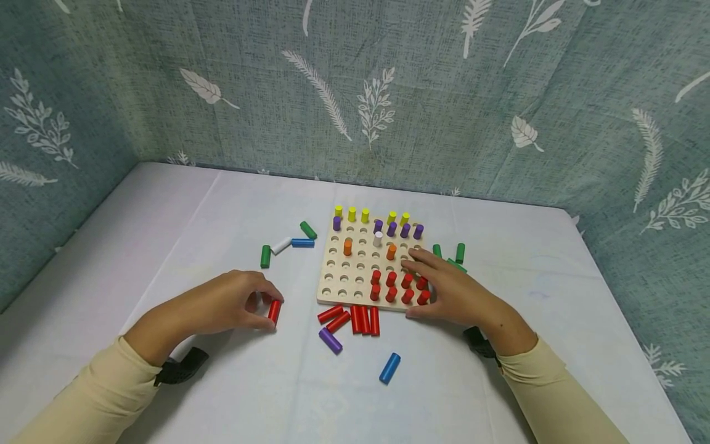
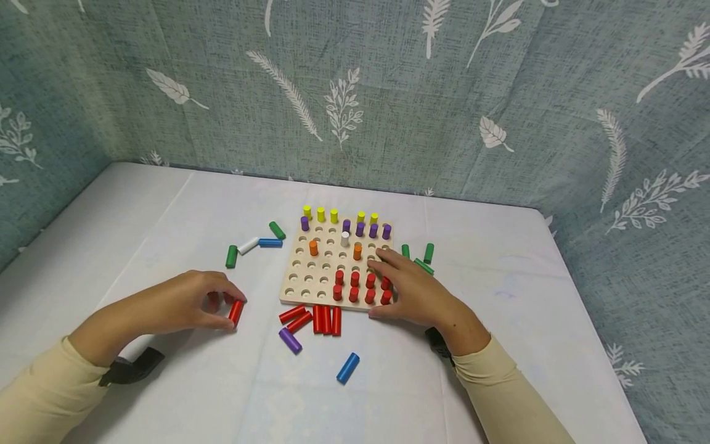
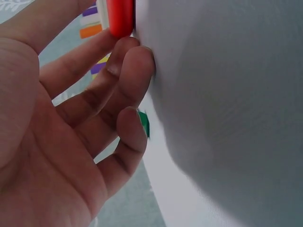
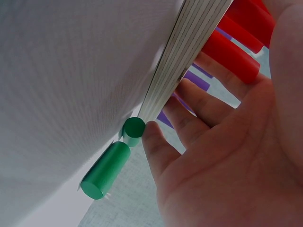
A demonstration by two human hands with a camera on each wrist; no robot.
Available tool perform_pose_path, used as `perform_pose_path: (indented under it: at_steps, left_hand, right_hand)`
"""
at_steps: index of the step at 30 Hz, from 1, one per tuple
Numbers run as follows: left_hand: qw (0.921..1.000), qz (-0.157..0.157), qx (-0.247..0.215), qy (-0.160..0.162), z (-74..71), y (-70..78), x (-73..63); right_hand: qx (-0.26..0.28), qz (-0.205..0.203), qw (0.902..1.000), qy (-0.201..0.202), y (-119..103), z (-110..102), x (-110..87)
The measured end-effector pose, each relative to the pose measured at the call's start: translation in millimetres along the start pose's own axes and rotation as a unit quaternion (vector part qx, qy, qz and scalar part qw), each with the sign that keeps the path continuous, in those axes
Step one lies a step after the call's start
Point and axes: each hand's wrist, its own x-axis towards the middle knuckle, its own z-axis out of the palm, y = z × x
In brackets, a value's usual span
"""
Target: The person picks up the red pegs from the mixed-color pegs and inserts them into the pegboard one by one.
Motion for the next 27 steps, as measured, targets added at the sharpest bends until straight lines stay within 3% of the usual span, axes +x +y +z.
perform_pose_path:
  at_steps: [11, 21, 27]
  left_hand:
    - [0.9992, 0.014, -0.036, -0.013, 0.4, 0.4, -0.2]
    - [0.9978, 0.009, -0.058, -0.03, 1.1, 2.2, 0.5]
    - [0.9986, 0.01, -0.049, -0.018, -0.5, 4.4, 3.2]
  right_hand:
    - [0.0, 0.004, 1.0, 0.001, 0.0, 0.3, -0.2]
    - [-0.003, 0.002, 1.0, 0.004, 0.1, 1.1, 0.4]
    - [-0.005, -0.001, 1.0, 0.004, 0.5, 0.7, 0.5]
